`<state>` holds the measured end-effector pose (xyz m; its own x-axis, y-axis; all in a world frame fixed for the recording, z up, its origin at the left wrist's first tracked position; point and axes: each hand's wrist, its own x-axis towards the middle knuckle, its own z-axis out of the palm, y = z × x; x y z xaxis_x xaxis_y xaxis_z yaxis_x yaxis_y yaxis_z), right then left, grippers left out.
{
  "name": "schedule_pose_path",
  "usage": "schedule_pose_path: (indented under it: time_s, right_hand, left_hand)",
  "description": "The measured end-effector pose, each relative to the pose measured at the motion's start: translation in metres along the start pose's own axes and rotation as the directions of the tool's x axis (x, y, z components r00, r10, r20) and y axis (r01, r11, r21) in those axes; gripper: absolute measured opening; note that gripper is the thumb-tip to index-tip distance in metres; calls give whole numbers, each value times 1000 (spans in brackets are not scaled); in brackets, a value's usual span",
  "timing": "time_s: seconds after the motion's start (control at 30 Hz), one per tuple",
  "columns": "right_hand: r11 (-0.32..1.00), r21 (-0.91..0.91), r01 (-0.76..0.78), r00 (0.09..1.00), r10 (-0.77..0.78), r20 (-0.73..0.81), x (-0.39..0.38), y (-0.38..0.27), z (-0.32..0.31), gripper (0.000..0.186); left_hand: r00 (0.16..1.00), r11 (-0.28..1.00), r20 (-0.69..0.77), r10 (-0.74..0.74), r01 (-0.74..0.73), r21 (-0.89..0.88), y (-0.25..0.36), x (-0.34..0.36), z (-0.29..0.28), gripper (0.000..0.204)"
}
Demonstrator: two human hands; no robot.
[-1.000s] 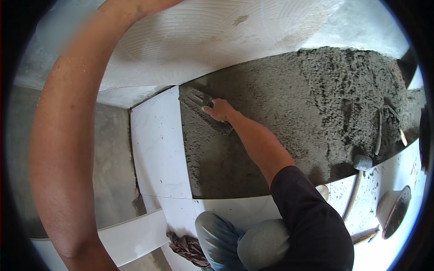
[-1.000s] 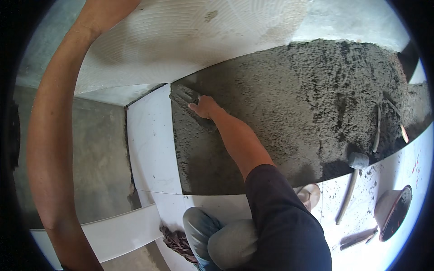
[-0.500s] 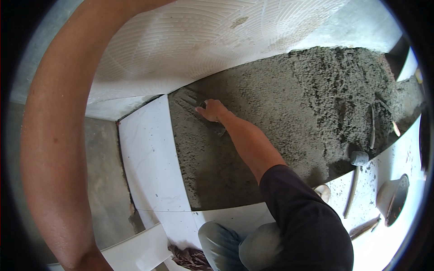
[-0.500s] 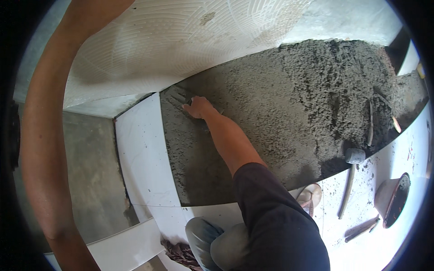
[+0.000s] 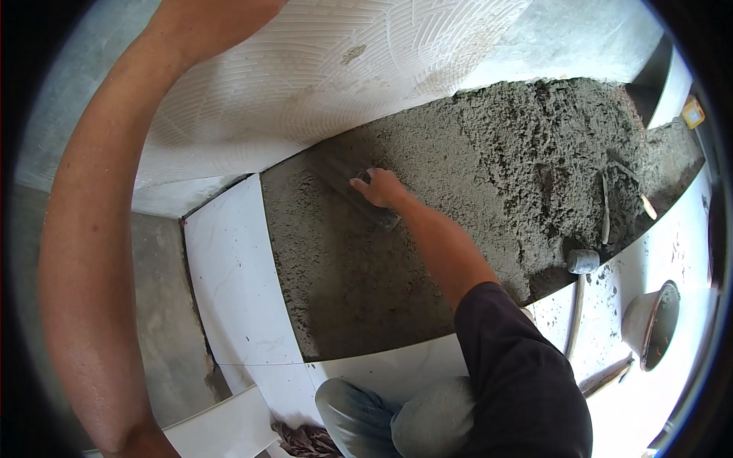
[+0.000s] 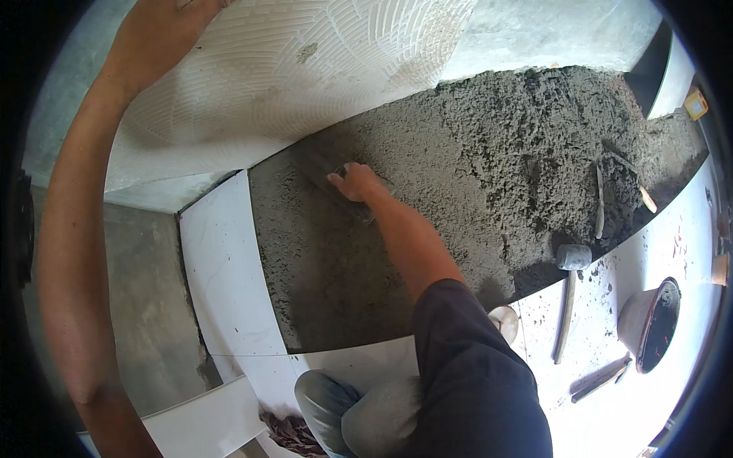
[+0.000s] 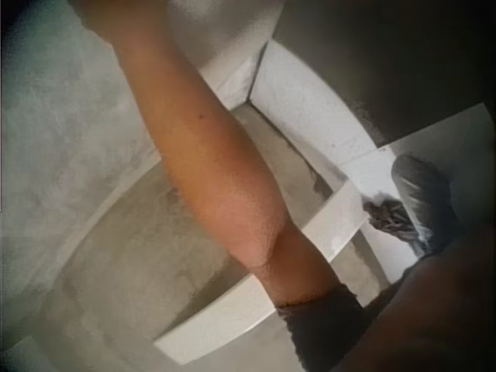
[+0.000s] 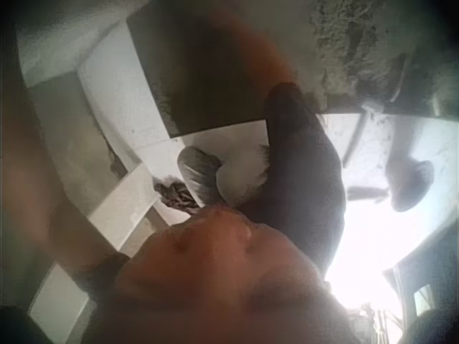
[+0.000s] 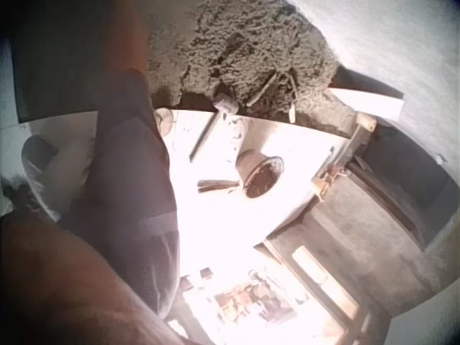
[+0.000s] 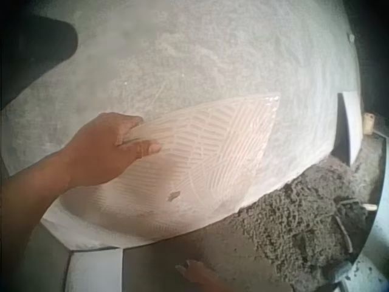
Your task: The person smooths a bed of mortar using a trowel, positions a large floor tile, and taps it into place with a rubber mallet. They then scoop additional mortar from a bucket to continue the tiling process.
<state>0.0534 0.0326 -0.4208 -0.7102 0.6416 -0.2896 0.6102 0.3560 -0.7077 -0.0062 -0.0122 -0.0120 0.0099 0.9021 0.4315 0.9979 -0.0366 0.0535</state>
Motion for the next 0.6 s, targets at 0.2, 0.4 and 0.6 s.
schedule_pose_path:
  time_s: [0.2, 0.4, 0.6]
  right_hand:
    - [968, 240, -68, 997, 57, 49, -26, -25, 27, 76]
    - [963, 27, 270, 916, -265, 301, 20, -71, 82, 81]
    - [985, -45, 166, 965, -153, 212, 53, -67, 93, 78]
  left_hand:
    - [998, 1000, 61, 0, -1, 19, -2, 0, -7, 34]
    - [980, 983, 91, 177, -172, -64, 13, -13, -21, 36]
    - [972, 980, 126, 198, -195, -38, 0, -12, -18, 38]
